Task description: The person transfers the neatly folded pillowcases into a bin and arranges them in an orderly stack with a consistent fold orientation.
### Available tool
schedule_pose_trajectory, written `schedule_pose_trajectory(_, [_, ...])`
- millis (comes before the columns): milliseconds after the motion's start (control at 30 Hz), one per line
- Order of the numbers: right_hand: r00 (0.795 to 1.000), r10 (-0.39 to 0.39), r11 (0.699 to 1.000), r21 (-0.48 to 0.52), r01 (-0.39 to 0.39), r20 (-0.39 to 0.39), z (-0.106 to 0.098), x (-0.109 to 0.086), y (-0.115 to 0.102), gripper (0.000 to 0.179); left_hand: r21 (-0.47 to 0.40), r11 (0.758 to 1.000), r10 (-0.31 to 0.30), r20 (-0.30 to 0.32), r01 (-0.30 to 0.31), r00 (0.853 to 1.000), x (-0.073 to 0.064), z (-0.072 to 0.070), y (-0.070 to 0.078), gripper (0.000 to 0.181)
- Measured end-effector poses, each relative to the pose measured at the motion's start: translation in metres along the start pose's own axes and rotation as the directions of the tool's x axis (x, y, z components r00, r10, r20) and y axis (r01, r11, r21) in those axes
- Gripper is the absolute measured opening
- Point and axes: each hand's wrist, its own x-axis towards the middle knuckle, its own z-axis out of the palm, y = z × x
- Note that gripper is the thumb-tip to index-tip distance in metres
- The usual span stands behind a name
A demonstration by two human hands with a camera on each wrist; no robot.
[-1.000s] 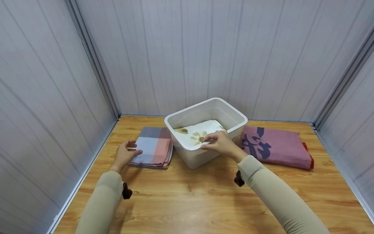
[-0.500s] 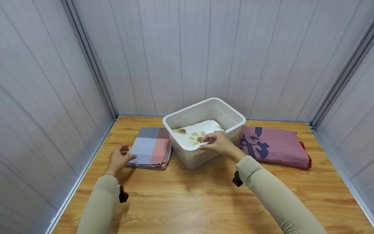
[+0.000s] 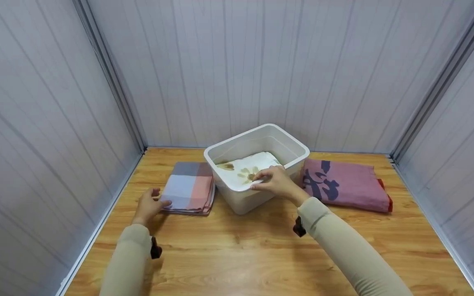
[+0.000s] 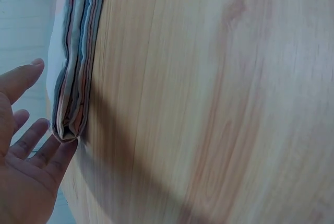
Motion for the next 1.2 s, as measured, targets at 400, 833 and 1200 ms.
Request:
schedule_pose_trajectory(400, [1.000,-0.014,1.000,-0.005,0.014,-0.011,0.002,0.001,0.002,0.027,0.010,0.999,-0.031,-0.022,0.032,0.999,0.003,0.007,-0.003,0.071])
schedule_pose_trajectory(833, [0.999,-0.021,1.000,0.004,0.021,-0.026,0.001,0.000,0.001,0.023,0.033,0.998,-0.042,-0.067,0.044,0.997,0.006,0.021,0.000,0.065])
schedule_pose_trajectory(1200, [1.000,-0.005,0.999,0.038,0.006,-0.019,0.000,-0.001,-0.001,0.023,-0.032,0.997,-0.077,-0.054,0.075,0.996,-0.002,0.022,0.013,0.064])
